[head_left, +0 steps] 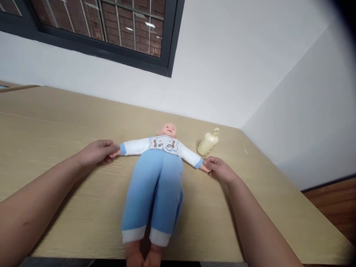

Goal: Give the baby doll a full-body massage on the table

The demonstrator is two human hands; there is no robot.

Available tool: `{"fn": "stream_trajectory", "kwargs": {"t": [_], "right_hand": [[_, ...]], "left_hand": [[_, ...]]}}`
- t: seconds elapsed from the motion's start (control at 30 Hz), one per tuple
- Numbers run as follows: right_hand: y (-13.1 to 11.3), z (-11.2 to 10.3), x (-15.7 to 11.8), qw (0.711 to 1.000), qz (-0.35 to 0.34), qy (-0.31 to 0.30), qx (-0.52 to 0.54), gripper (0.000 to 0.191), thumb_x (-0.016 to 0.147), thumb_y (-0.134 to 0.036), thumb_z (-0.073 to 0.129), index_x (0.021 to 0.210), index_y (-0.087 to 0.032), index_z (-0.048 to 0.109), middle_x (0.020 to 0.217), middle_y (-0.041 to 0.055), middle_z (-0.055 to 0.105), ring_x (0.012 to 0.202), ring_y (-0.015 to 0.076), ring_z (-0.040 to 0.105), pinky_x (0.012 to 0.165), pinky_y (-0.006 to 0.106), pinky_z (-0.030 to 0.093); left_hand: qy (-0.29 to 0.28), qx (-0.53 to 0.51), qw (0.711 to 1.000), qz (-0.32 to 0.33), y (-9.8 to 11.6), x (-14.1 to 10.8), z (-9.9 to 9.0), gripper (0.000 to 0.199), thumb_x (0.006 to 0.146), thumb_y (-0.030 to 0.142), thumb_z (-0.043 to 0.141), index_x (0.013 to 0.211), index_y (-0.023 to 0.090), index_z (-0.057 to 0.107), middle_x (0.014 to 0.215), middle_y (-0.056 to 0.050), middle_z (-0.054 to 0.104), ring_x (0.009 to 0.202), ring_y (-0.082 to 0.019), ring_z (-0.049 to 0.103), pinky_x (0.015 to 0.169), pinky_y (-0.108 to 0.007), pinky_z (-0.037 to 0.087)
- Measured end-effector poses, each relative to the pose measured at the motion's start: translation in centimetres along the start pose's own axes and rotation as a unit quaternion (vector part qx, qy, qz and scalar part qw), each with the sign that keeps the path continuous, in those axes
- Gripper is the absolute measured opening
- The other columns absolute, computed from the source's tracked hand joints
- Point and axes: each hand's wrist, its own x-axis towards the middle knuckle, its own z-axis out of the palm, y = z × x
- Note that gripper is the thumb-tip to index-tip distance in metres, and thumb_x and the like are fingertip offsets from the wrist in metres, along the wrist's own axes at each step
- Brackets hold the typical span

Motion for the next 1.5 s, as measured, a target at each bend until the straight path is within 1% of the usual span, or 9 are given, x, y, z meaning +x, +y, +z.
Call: {"fn": "stream_trajectory", "kwargs": {"t": [0.13, 0.27, 0.37, 0.43, 0.53, 0.67, 0.83, 1.27, 1.5], "right_hand": [[-1.8, 0.5, -1.0, 0.955, -0.01, 0.108, -0.277, 0.034, 0.086, -0.053, 0.065, 0.092, -0.02, 0.071, 0.083, 0.0058, 0.07, 0.073, 0.0205, 0.061, 0.065, 0.031, 0.04], [-4.2, 3.2, -2.4, 0.894, -0.129, 0.194, -0.383, 0.032, 0.09, -0.044, 0.061, 0.11, -0.021, 0.07, 0.112, 0.0128, 0.073, 0.103, 0.0315, 0.066, 0.087, 0.043, 0.048], [-5.9, 6.8, -3.7, 0.894, -0.308, 0.089, -0.314, 0.026, 0.092, -0.037, 0.061, 0.114, -0.025, 0.069, 0.121, 0.0093, 0.072, 0.11, 0.027, 0.067, 0.098, 0.043, 0.051], [-7.0, 9.5, -4.4, 0.865, -0.413, -0.004, -0.285, 0.025, 0.091, -0.032, 0.064, 0.114, -0.026, 0.068, 0.128, 0.0082, 0.07, 0.123, 0.0257, 0.063, 0.107, 0.043, 0.049], [-8.3, 12.8, -4.7, 0.824, -0.487, -0.068, -0.281, 0.025, 0.089, -0.025, 0.063, 0.113, -0.025, 0.069, 0.128, 0.0064, 0.071, 0.131, 0.0238, 0.059, 0.111, 0.042, 0.047], [-9.5, 15.4, -3.8, 0.804, -0.512, -0.12, -0.279, 0.029, 0.089, -0.028, 0.061, 0.116, -0.023, 0.07, 0.13, 0.0071, 0.07, 0.136, 0.0247, 0.056, 0.114, 0.042, 0.045], [-9.5, 15.9, -3.1, 0.808, -0.469, -0.174, -0.311, 0.037, 0.09, -0.034, 0.062, 0.126, -0.023, 0.067, 0.138, 0.008, 0.066, 0.14, 0.0259, 0.052, 0.12, 0.045, 0.036], [-8.4, 15.6, -2.9, 0.815, -0.471, -0.152, -0.302, 0.044, 0.086, -0.041, 0.067, 0.128, -0.026, 0.065, 0.138, 0.0071, 0.065, 0.142, 0.0248, 0.049, 0.12, 0.045, 0.034], [-7.9, 15.5, -2.5, 0.812, -0.528, -0.097, -0.229, 0.031, 0.088, -0.034, 0.064, 0.117, -0.025, 0.067, 0.12, 0.0077, 0.074, 0.126, 0.0234, 0.062, 0.112, 0.042, 0.044]], "left_hand": [[0.071, 0.221, 0.972, 0.025, 1.3, -0.5, -0.7, 0.039, 0.083, 0.059, 0.06, 0.077, 0.021, 0.064, 0.073, -0.004, 0.067, 0.068, -0.022, 0.059, 0.058, -0.03, 0.038], [0.133, 0.256, 0.946, 0.151, 2.5, -0.9, 0.9, 0.043, 0.089, 0.058, 0.05, 0.104, 0.022, 0.068, 0.112, -0.008, 0.073, 0.099, -0.031, 0.067, 0.079, -0.037, 0.047], [0.077, 0.211, 0.947, 0.229, 3.4, -0.6, 3.4, 0.046, 0.092, 0.056, 0.045, 0.112, 0.022, 0.067, 0.12, -0.008, 0.07, 0.108, -0.03, 0.065, 0.088, -0.036, 0.049], [0.049, 0.188, 0.947, 0.255, 4.3, 0.1, 5.2, 0.048, 0.093, 0.055, 0.046, 0.118, 0.02, 0.067, 0.124, -0.009, 0.069, 0.113, -0.03, 0.064, 0.096, -0.038, 0.048], [0.036, 0.153, 0.954, 0.255, 5.5, 1.8, 7.3, 0.057, 0.095, 0.056, 0.044, 0.133, 0.016, 0.062, 0.137, -0.012, 0.064, 0.124, -0.03, 0.06, 0.105, -0.039, 0.045], [-0.004, 0.152, 0.951, 0.27, 5.8, 3.3, 8.9, 0.059, 0.1, 0.055, 0.037, 0.14, 0.017, 0.06, 0.143, -0.009, 0.061, 0.132, -0.028, 0.056, 0.111, -0.039, 0.041], [-0.028, 0.189, 0.927, 0.322, 5.1, 3.2, 9.1, 0.056, 0.102, 0.052, 0.035, 0.14, 0.019, 0.06, 0.142, -0.008, 0.062, 0.132, -0.027, 0.056, 0.112, -0.041, 0.039], [-0.018, 0.18, 0.925, 0.334, 4.7, 3.6, 9.1, 0.059, 0.101, 0.057, 0.036, 0.14, 0.02, 0.061, 0.141, -0.008, 0.062, 0.131, -0.028, 0.056, 0.112, -0.041, 0.04], [-0.001, 0.166, 0.925, 0.342, 4.2, 3.7, 9.4, 0.056, 0.102, 0.054, 0.037, 0.138, 0.02, 0.062, 0.14, -0.008, 0.063, 0.129, -0.028, 0.058, 0.11, -0.042, 0.042]]}}
